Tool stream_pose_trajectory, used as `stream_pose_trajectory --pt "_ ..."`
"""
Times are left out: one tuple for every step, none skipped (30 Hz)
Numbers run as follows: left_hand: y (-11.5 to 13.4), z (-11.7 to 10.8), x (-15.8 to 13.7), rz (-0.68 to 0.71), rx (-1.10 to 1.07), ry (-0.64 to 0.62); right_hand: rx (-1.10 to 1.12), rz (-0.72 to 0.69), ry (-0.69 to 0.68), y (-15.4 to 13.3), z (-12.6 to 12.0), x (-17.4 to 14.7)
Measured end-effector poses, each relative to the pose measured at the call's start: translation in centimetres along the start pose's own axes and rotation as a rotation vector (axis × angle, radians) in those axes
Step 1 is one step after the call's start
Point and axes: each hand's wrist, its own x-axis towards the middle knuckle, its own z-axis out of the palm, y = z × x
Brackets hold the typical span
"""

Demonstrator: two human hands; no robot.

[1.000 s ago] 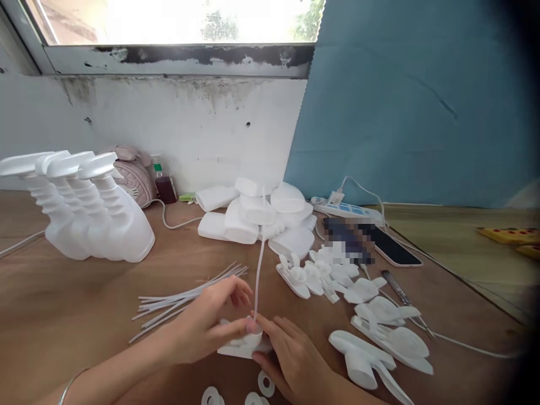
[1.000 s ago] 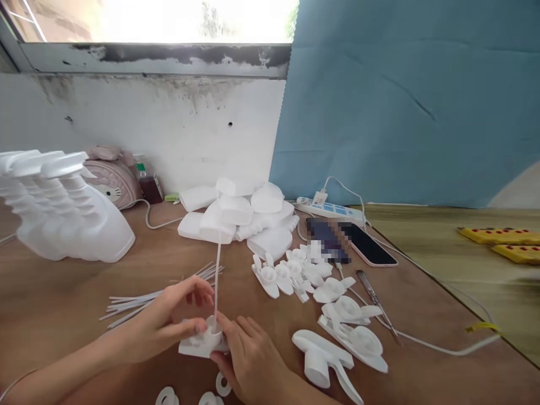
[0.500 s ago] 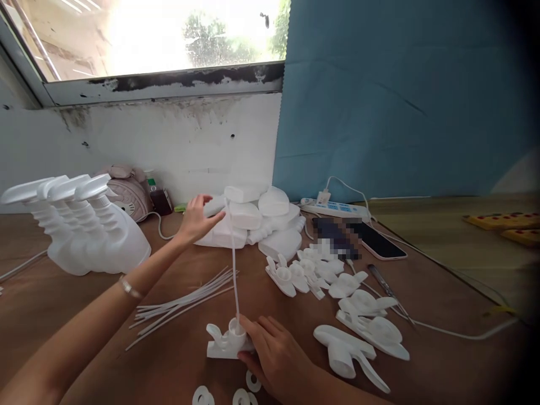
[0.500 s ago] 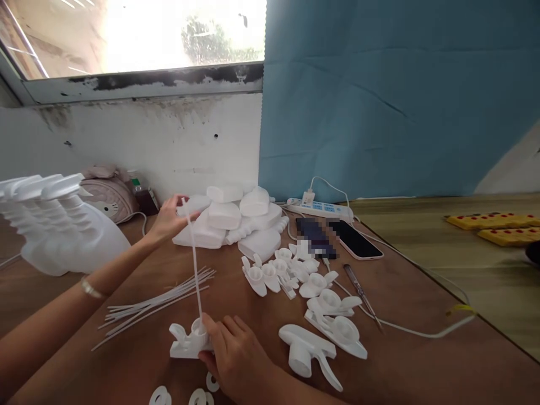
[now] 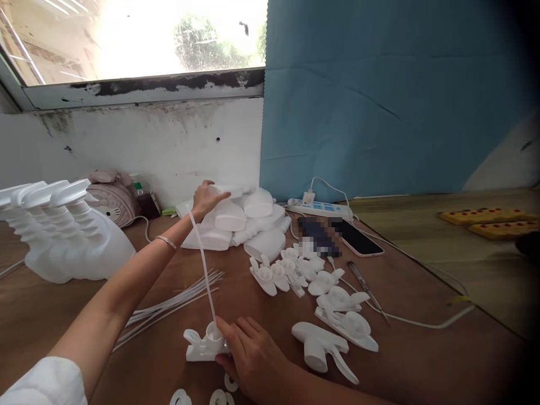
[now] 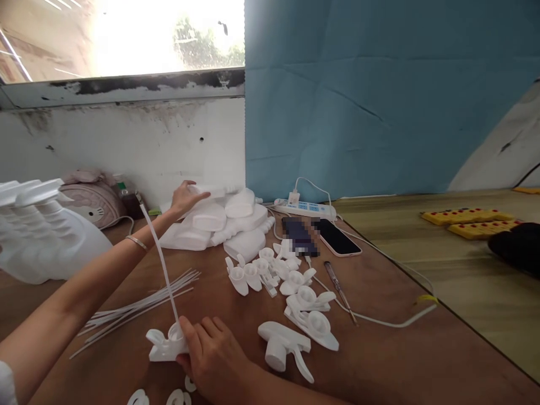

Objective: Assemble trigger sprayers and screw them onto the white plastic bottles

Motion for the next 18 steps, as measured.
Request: stream_pose_trajectory --pt "-0.1 -0.8 -0.1 0.0 -0.062 0.062 0.0 0.001 -0.005 0.0 -0.1 0.0" --pt "-0.2 -1.8 -0.4 -0.018 -0.146 0.115 0.0 0.004 -0.01 0.0 -0.1 0.0" --pt "-0.3 -2.9 -0.8 -0.049 -0.251 0.153 0.002 0.009 -0.017 0.0 -0.2 0.0" --pt "-0.5 -4.1 -1.3 -0.071 -0.377 0.17 0.007 0.013 -0.022 0.0 -0.3 0.0" --pt "-0.8 -5.5 -2.1 -0.076 -0.51 0.168 0.014 0.019 -0.026 0.0 -0.4 0.0" --pt "-1.0 -6.9 -3.0 -0.07 -0.653 0.158 0.023 0.027 -0.03 0.0 -0.5 0.1" --pt "-1.3 -8.5 -4.0 -0.073 -0.781 0.163 0.034 0.034 -0.03 -0.1 -0.6 0.1" --pt "-1.5 -10.1 -5.0 -0.085 -0.884 0.194 0.048 0.038 -0.026 -0.1 -0.6 0.2" --pt "-1.5 -11.7 -6.0 -0.081 -0.953 0.242 0.062 0.042 -0.016 -0.2 -0.7 0.3" --pt "-1.4 -13.3 -6.9 -0.058 -0.995 0.281 0.078 0.036 0.002 -0.3 -0.8 0.4" --pt "-1.2 -14.9 -7.6 -0.021 -1.012 0.326 0.092 0.036 0.031 -0.4 -0.9 0.5" --pt "-0.8 -16.4 -8.1 0.023 -1.011 0.346 0.105 0.034 0.061 -0.5 -1.0 0.5" --pt "-0.3 -17.8 -8.5 0.078 -0.996 0.358 0.121 0.029 0.09 -0.6 -1.1 0.6" --pt "0.2 -19.1 -8.7 0.132 -0.972 0.366 0.136 0.033 0.115 -0.6 -1.2 0.6" --pt "0.6 -20.3 -8.9 0.19 -0.944 0.37 0.147 0.039 0.138 -0.6 -1.3 0.6" --pt "1.0 -21.2 -9.0 0.248 -0.921 0.386 0.151 0.048 0.159 -0.5 -1.4 0.5" --pt "1.2 -22.0 -9.2 0.292 -0.904 0.401 0.147 0.063 0.181 -0.4 -1.4 0.3" --pt "1.3 -22.7 -9.4 0.324 -0.895 0.417 0.139 0.078 0.207 -0.3 -1.4 0.1"
